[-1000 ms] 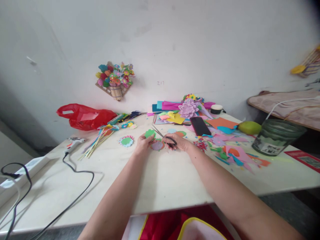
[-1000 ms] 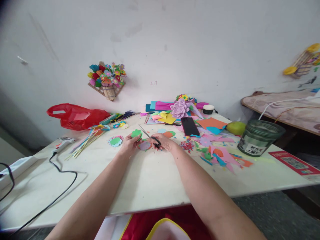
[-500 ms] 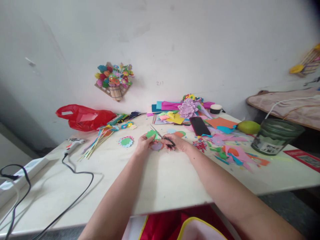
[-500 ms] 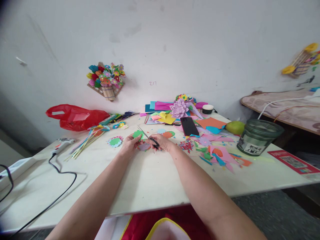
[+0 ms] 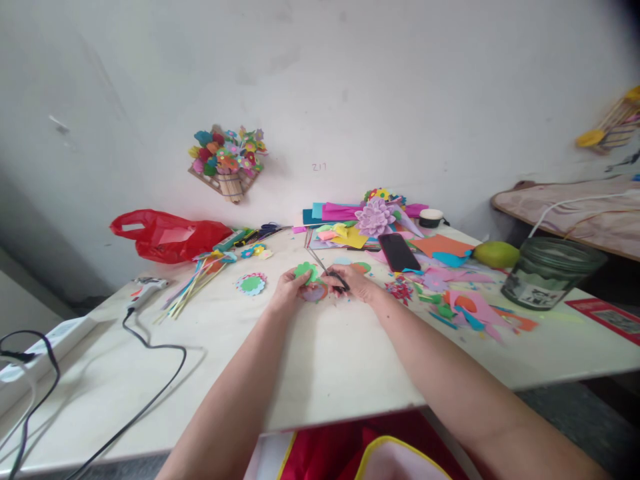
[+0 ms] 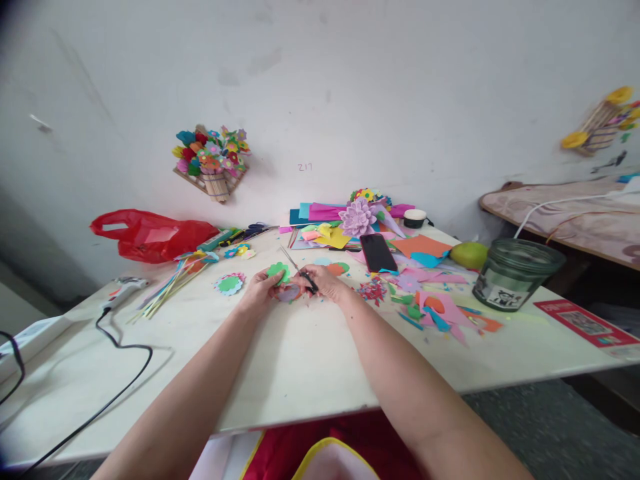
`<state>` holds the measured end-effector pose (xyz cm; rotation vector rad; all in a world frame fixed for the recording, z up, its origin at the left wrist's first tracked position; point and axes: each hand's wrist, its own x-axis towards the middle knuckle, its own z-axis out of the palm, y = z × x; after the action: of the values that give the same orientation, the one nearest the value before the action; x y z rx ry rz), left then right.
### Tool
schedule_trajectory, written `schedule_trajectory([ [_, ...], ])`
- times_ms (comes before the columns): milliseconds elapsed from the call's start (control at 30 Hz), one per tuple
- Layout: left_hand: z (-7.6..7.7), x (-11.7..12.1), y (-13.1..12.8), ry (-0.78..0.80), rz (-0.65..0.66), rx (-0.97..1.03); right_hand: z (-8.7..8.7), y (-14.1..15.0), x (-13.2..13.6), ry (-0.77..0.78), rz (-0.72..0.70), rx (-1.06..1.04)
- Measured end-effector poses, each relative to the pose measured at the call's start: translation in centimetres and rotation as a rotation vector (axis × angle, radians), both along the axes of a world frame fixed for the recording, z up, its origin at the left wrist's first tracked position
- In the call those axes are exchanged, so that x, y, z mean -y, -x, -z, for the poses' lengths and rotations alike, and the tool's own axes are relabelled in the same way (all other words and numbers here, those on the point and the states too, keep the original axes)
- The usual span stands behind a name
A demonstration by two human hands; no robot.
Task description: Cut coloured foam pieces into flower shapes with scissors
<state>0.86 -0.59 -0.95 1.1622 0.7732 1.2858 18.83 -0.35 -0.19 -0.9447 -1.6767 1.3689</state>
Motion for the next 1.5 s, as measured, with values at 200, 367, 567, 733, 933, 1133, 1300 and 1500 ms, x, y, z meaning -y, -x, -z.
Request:
schedule_trajectory([
  [200, 0.7, -0.3, 0.2, -0.001, 0.053, -0.087, 0.4, 0.0, -0.7, 0.019, 0.108, -0.130],
  [367, 1.0, -0.4, 0.1, -0.060, 0.093, -0.187, 0.5, 0.0, -0.9, -0.026, 0.193, -0.177],
  [567, 0.9, -0.2, 0.1, -0.078, 0.111, -0.239, 0.8, -0.1, -1.3, -0.059, 0.174, -0.215],
  [733, 0.6, 0.0, -0.1, -0.088, 0.181, -0.308, 0.7, 0.2, -1.1, -0.054, 0.167, -0.229],
  [933, 1.1, -0.5, 0.0, -0.041, 0.103, -0.245, 0.1, 0.5, -0.6, -0.033, 0.193, -0.234],
  [1133, 1.3, -0.8, 0.0, -0.015, 0.021, -0.128, 0.0, 0.9, -0.2, 0.014, 0.207, -0.192],
  [1300, 0.9, -0.7, -0.1, -0.008, 0.009, -0.053, 0.0, 1.0, -0.1, 0.066, 0.136, -0.155],
  [1500, 0.5, -0.6, 0.1, 0.028, -0.100, 0.094, 0.7, 0.5, -0.6, 0.068, 0.012, -0.144],
])
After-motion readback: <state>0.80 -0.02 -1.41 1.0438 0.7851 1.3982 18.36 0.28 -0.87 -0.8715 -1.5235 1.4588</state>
